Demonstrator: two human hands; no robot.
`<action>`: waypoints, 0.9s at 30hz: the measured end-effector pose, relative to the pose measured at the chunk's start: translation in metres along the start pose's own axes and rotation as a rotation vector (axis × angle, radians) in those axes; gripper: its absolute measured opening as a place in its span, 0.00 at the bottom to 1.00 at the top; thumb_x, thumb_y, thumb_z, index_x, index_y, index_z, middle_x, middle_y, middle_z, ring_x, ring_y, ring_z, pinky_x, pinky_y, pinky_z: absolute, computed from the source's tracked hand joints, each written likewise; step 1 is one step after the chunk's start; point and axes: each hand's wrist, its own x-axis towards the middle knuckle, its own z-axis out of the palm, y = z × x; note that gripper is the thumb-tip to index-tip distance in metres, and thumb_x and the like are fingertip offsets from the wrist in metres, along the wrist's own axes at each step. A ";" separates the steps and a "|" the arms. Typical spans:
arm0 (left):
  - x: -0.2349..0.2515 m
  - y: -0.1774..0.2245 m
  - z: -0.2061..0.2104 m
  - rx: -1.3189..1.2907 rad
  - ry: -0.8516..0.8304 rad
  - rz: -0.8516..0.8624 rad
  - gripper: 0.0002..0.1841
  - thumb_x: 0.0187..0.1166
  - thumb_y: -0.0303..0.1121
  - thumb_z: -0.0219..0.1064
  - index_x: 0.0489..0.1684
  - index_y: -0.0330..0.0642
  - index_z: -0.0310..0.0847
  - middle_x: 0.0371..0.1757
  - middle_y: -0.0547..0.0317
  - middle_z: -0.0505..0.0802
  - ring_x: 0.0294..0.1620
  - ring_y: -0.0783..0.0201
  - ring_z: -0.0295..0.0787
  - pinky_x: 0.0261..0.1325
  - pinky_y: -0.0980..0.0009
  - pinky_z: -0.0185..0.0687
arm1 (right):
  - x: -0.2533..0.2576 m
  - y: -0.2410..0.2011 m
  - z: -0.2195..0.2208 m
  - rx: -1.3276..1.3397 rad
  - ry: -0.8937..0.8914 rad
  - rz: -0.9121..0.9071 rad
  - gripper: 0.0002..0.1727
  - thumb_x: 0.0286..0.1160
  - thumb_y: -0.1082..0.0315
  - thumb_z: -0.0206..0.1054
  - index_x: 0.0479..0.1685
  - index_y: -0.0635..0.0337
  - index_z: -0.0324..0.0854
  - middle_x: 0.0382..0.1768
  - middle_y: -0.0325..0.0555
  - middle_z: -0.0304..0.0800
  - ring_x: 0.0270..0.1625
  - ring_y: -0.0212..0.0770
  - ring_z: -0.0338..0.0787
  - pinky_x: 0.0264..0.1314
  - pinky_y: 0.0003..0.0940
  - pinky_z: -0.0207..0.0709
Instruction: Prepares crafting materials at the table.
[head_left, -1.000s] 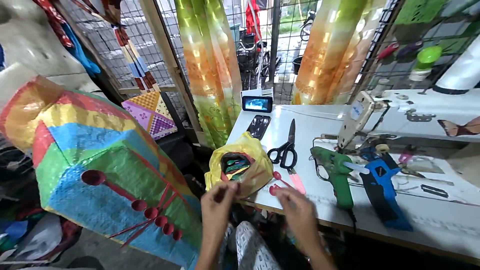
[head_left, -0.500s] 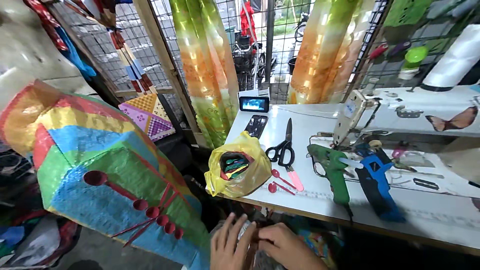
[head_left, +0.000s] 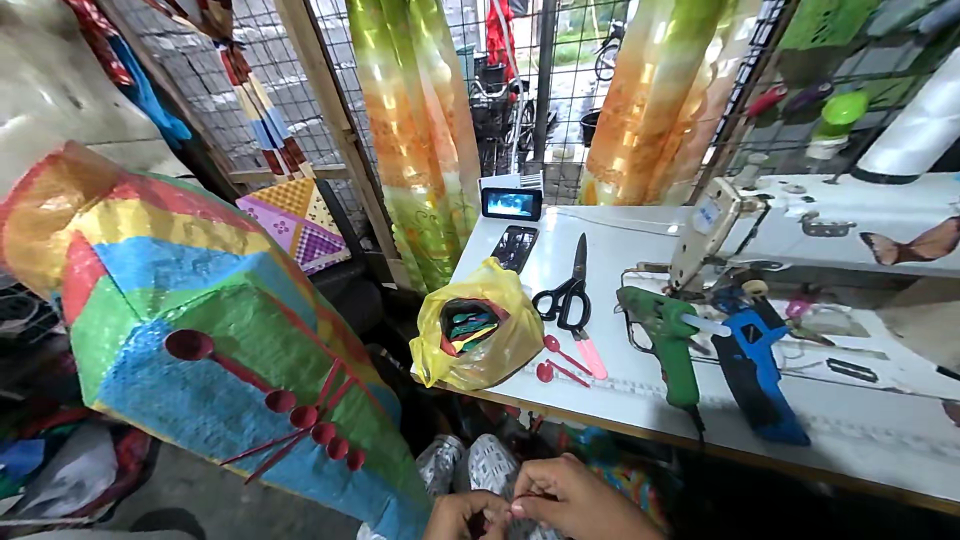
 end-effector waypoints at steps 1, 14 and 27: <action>0.000 -0.002 0.001 -0.009 -0.005 -0.001 0.08 0.78 0.26 0.67 0.41 0.29 0.91 0.27 0.59 0.91 0.26 0.79 0.82 0.35 0.79 0.80 | 0.001 0.001 0.000 -0.002 -0.003 -0.008 0.13 0.83 0.64 0.66 0.46 0.68 0.87 0.26 0.47 0.86 0.24 0.31 0.80 0.32 0.26 0.75; 0.005 -0.027 0.021 0.164 0.133 0.005 0.09 0.77 0.27 0.65 0.34 0.31 0.89 0.27 0.51 0.90 0.25 0.65 0.84 0.33 0.66 0.81 | 0.010 0.005 0.012 -0.176 -0.002 0.124 0.15 0.87 0.64 0.60 0.51 0.68 0.86 0.29 0.55 0.87 0.32 0.49 0.85 0.43 0.48 0.78; 0.018 -0.030 0.044 0.275 0.262 -0.310 0.11 0.81 0.29 0.64 0.41 0.29 0.90 0.32 0.44 0.93 0.35 0.50 0.92 0.47 0.50 0.86 | 0.021 -0.007 0.062 -0.580 0.251 0.240 0.14 0.85 0.68 0.58 0.48 0.68 0.87 0.35 0.64 0.93 0.41 0.66 0.94 0.43 0.61 0.84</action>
